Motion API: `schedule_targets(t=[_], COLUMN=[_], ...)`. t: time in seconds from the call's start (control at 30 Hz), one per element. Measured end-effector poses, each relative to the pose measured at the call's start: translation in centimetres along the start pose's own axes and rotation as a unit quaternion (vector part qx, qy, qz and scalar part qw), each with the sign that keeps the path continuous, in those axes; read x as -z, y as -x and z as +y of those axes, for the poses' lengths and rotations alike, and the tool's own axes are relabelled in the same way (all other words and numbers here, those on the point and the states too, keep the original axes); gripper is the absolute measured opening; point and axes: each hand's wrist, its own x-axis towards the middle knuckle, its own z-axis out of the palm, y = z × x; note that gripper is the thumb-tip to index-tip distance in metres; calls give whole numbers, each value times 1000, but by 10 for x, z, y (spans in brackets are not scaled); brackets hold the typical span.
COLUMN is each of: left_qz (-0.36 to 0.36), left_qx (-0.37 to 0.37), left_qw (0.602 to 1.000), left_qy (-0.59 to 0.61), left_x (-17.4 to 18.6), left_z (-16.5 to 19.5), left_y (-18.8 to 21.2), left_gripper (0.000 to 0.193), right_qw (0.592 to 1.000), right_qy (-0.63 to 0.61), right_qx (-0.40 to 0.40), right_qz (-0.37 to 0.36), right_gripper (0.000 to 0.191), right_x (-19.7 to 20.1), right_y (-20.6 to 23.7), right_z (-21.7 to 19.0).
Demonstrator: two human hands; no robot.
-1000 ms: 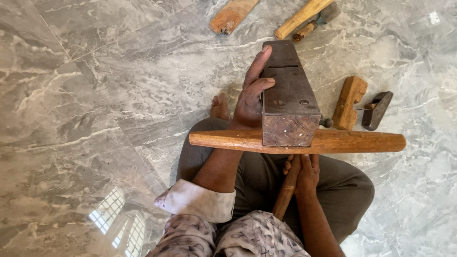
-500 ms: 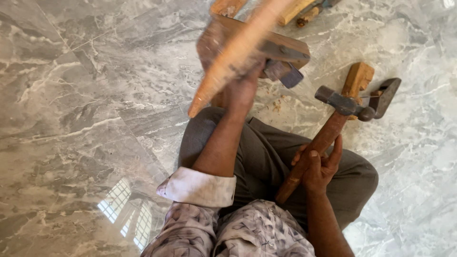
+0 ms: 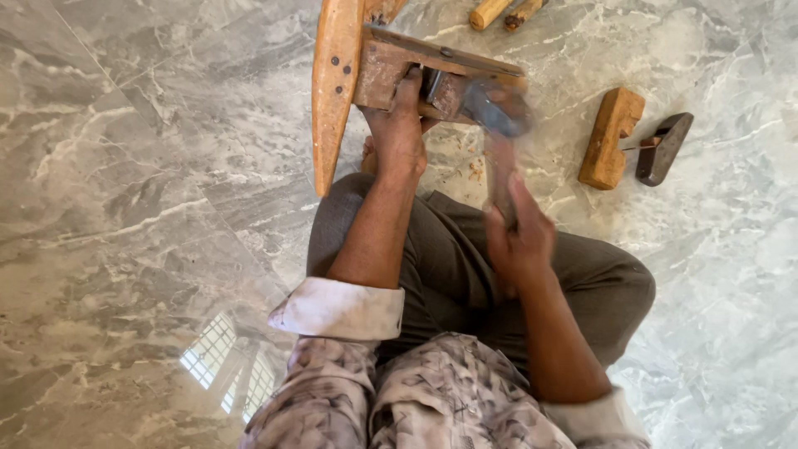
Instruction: The person sits on the floor and repairs a wooden hand plane. They insert a metal blade into the plane's body and then use a hammer to tap the blade into place.
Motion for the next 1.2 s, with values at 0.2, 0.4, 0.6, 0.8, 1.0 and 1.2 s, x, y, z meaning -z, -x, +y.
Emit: schedule_targets(t=[0.2,0.4,0.6,0.8,1.0,1.2], left_qz=[-7,-182,-349,-358,-343,-345], left_qx=[-199,-233,-440,-421,-423,-424], left_qw=[976,954,817,825,818,815], left_qy=[-93,-41,-131,-118,-182,-192], left_x=[22,28,17,5,9,10], left_z=[-32,-50,-1,17,17,20], left_y=[-26,-17,8,22,22,29], left_gripper=[47,40,51,51,47,53], right_qw=[930,850,774,723,719,717], right_qy=[-352,-472,-450,-466,-478,-494], right_qx=[-104,-236,-442,-507,-502,-491], right_qz=[12,13,59,58,46,37], right_gripper=[63,68,73,70,71,69], right_x=[-15,4,-10,-12,-18,-20], right_y=[42,100,105,102,103,104], right_z=[19,30,46,49,50,53])
